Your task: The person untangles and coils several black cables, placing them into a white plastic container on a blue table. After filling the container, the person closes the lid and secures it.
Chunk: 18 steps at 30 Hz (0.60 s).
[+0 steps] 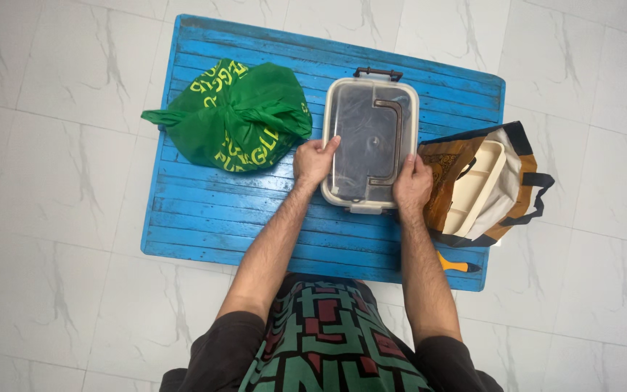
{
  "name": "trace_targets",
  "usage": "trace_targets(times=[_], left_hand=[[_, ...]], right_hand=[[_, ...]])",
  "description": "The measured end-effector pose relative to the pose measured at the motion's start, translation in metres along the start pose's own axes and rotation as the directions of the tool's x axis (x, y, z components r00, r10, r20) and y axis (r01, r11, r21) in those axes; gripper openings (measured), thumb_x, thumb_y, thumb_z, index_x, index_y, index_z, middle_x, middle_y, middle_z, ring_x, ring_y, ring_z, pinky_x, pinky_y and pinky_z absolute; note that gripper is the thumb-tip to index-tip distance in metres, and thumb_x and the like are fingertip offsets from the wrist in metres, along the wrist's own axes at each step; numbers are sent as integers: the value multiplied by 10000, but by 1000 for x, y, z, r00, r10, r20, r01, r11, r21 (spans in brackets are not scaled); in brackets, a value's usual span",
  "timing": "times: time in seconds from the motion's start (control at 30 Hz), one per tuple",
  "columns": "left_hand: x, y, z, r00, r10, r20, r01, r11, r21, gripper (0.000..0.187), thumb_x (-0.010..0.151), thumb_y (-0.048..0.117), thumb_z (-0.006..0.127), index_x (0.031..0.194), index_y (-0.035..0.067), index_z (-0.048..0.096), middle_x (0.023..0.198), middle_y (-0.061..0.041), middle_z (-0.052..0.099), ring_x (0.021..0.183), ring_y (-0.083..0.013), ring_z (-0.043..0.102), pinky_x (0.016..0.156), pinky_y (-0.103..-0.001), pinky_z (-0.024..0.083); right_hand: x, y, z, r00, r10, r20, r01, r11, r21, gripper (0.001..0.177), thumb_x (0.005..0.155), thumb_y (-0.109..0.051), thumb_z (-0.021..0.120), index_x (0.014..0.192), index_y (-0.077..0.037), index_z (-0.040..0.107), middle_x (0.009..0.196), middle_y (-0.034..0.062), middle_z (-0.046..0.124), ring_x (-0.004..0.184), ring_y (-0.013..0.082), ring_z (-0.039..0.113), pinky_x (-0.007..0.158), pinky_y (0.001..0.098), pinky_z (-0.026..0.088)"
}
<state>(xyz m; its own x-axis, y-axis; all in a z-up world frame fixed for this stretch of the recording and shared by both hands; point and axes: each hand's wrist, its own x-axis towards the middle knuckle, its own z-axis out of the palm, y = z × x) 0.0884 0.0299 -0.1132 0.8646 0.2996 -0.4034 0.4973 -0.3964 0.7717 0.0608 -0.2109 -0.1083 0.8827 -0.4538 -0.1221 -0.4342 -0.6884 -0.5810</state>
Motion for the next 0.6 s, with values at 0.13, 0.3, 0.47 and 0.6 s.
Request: trace_targets(times=[0.13, 0.3, 0.47, 0.6], left_hand=[[1, -22, 14, 999, 30, -24, -30, 999, 15, 718, 803, 732, 706, 1012, 48, 757, 955, -155, 762, 917, -316, 718, 826, -441, 554], [-80, -50, 36, 990, -138, 34, 142, 949, -282, 677, 793, 674, 732, 973, 28, 637, 843, -111, 727, 814, -249, 742, 718, -407, 605], [-156, -60, 29, 847, -302, 437, 507, 707, -493, 534, 880, 551, 684, 1098, 72, 596, 906, -15, 712, 824, -153, 743, 637, -365, 604], [-158, -75, -9, 853, -220, 473, 358, 907, -224, 516, 974, 588, 572, 1090, 100, 694, 831, -19, 728, 729, -160, 726, 612, -316, 567]], right_hand=[[18, 14, -3, 983, -179, -34, 176, 981, -83, 545, 1064, -496, 500, 1364, -74, 670, 1148, 194, 625, 1171, 359, 562, 1028, 488, 460], [15, -1, -36, 910, -415, -2, 408, 894, -187, 456, 1058, -377, 600, 1329, -21, 690, 1200, 231, 602, 1152, 403, 552, 968, 511, 477], [-56, -7, -66, 732, -639, -236, 616, 769, -172, 388, 1023, -204, 717, 1304, 57, 651, 1213, 222, 623, 1170, 361, 582, 985, 472, 512], [-126, 37, -77, 894, -327, -306, 407, 878, 250, 245, 1008, -124, 718, 1191, 37, 707, 1070, 131, 640, 853, 160, 615, 686, 257, 523]])
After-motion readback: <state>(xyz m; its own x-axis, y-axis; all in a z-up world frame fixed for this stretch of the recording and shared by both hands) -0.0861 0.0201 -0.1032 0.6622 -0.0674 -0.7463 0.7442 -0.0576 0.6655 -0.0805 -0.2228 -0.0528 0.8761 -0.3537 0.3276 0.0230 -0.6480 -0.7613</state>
